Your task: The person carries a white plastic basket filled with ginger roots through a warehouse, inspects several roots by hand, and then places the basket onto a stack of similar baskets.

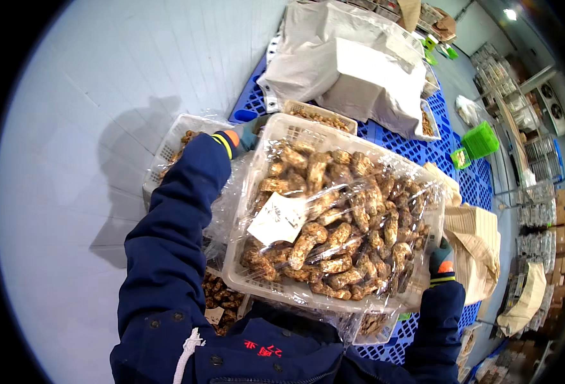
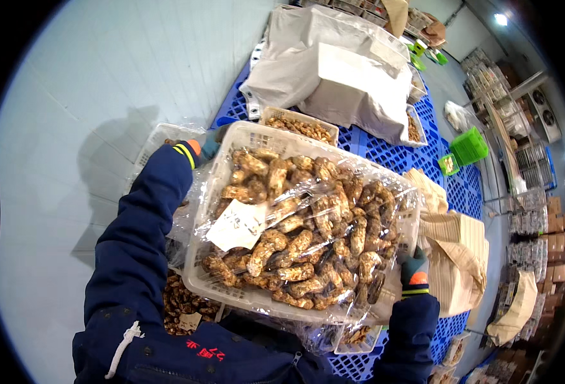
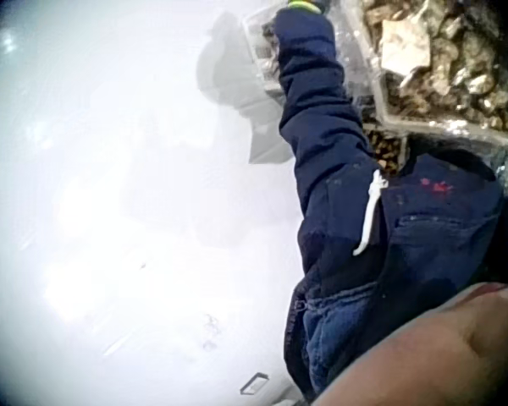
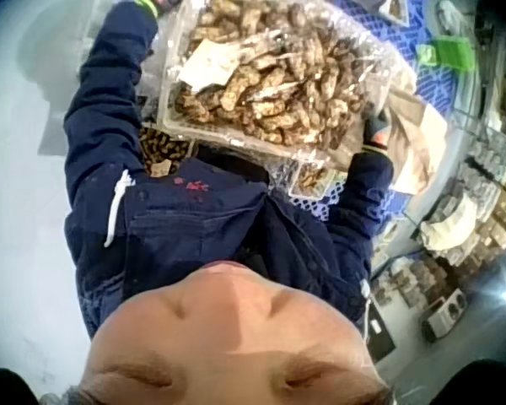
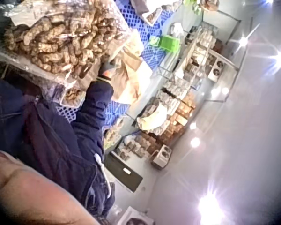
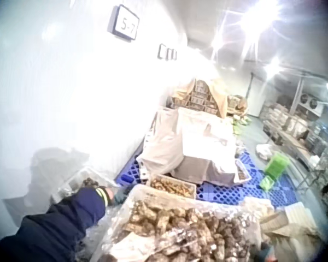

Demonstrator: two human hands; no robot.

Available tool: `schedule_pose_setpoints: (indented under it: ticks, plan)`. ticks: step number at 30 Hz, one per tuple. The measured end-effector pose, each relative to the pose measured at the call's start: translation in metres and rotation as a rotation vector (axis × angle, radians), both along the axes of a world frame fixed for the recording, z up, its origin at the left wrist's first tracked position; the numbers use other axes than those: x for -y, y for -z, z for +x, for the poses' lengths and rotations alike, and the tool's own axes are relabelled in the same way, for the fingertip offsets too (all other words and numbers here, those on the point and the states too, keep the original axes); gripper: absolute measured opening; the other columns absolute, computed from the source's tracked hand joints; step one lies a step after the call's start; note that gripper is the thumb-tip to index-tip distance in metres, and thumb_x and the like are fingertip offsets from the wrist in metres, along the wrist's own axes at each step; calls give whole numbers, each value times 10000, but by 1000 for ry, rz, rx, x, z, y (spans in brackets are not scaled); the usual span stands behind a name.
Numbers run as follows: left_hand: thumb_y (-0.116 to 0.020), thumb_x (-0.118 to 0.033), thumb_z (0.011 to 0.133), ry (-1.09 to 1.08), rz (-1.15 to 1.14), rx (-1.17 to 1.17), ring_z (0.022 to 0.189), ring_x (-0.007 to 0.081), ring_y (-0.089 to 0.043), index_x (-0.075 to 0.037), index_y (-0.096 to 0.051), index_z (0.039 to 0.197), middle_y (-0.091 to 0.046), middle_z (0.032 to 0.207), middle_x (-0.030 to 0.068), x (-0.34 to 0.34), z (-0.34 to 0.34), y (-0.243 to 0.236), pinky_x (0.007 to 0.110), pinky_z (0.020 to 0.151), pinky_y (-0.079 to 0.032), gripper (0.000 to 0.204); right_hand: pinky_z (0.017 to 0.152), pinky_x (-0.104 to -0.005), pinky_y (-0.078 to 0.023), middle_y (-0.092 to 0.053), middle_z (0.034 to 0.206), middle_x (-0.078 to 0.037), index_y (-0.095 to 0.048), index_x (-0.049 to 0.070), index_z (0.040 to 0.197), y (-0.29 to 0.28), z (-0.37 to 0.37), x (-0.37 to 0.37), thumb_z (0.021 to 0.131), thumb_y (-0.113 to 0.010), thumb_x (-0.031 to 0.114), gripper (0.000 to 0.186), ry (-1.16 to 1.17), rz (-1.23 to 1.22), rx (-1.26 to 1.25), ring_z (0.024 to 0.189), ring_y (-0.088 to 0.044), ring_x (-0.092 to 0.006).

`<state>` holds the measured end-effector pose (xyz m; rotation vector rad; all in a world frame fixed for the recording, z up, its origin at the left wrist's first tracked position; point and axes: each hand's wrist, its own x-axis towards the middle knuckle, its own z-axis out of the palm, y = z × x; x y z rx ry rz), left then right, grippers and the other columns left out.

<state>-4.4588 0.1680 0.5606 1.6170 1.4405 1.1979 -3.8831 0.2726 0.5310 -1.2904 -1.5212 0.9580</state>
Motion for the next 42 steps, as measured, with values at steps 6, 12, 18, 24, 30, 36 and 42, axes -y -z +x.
schedule_pose_setpoints:
  ticks: [6, 12, 18, 24, 30, 36, 42]
  plan:
    - [-541, -122, 824, -412, -10, 148, 779, 190, -607, -50, -611, 1028, -651, 907, 85, 11, -33, 28, 303, 723, -481, 228, 570, -238, -439, -625, 798, -48, -599, -42, 995, -9, -23, 11, 710, -615, 30, 294, -30, -56, 133, 652, -544, -99]
    - [-508, -132, 810, -803, 7, -440, 741, 146, -596, -101, -641, 924, -659, 821, 69, 35, -59, 37, 274, 709, -471, 179, 563, -249, -434, -601, 722, -23, -612, -6, 900, -30, -49, 31, 745, -639, 193, 254, -178, -93, 296, 626, -535, -97]
    - [-550, -94, 838, -690, 204, -99, 827, 141, -572, -1, -600, 1029, -630, 929, 88, 15, -13, 62, 254, 740, -458, 218, 513, -251, -407, -574, 660, -4, -623, 3, 822, -40, -48, 24, 735, -630, 175, 193, -55, -212, 233, 572, -505, -85]
    - [-554, -95, 843, -926, 458, 29, 837, 148, -572, 26, -591, 1040, -627, 933, 107, 41, -32, 85, 257, 753, -461, 234, 543, -250, -427, -606, 673, -39, -650, -17, 835, -53, -59, 49, 705, -646, 147, 210, -34, -54, 230, 603, -538, -106]
    - [-655, -133, 790, -1212, 493, -61, 848, 177, -606, -45, -628, 995, -654, 937, 80, 62, -10, 65, 282, 768, -463, 224, 643, -233, -434, -630, 828, -28, -633, -19, 956, -113, -32, 76, 751, -642, 126, 251, -28, -39, 245, 719, -550, -95]
    - [-644, -127, 800, -1009, 632, 42, 845, 166, -605, -46, -632, 974, -655, 933, 74, 81, -7, 20, 274, 765, -464, 192, 611, -194, -410, -635, 863, -37, -625, -22, 1019, -141, -26, 87, 793, -653, 143, 281, -36, -128, 276, 723, -548, -76]
    - [-633, -121, 810, -768, 747, 262, 841, 155, -604, -46, -635, 953, -656, 928, 69, 83, 0, 4, 266, 761, -465, 161, 635, -207, -421, -636, 881, -38, -621, -21, 1031, -137, -14, 89, 801, -636, 118, 269, -132, 18, 145, 739, -551, -79]
